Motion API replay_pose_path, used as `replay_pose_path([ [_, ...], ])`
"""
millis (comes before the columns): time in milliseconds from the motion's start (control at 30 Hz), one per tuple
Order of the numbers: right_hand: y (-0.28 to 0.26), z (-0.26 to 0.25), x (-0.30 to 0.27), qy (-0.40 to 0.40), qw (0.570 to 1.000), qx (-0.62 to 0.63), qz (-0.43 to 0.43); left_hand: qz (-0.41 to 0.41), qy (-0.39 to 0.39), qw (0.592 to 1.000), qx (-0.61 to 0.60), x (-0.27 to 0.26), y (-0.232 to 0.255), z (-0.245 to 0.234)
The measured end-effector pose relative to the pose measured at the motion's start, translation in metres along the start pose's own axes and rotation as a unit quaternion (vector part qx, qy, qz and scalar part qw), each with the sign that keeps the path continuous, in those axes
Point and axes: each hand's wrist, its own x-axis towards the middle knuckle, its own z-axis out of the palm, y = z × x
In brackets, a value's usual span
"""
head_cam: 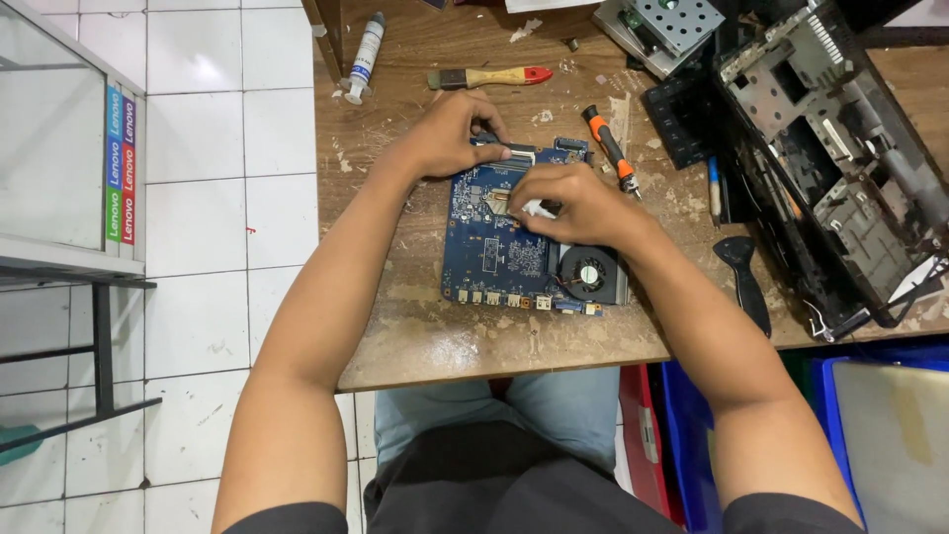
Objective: The person cleans a blue motherboard on a wooden table using a white cloth and a red-handled brush. They wipe various components and connectors on the board, then use the brush to sweep away debris from the surface.
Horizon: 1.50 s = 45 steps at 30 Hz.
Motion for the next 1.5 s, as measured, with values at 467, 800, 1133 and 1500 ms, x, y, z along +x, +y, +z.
replay_pose_path([
  [467, 0.003, -0.022, -0.012, -0.017, 0.999, 0.018, 0.042, 0.009, 0.009, 1.000, 0.005, -0.002, 0.001, 0.001],
  [800, 0.001, -0.030, -0.013, -0.015, 0.998, -0.025, 0.052, 0.067, 0.011, 0.998, 0.006, 0.004, -0.013, 0.007],
  [1133, 0.023, -0.019, -0.018, 0.080, 0.995, 0.016, 0.052, 0.149, 0.071, 0.986, -0.031, 0.002, -0.023, 0.008],
  [1500, 0.049, -0.062, -0.061, 0.125, 0.879, -0.270, 0.373, 0.138, 0.097, 0.986, -0.011, 0.004, -0.027, 0.014],
])
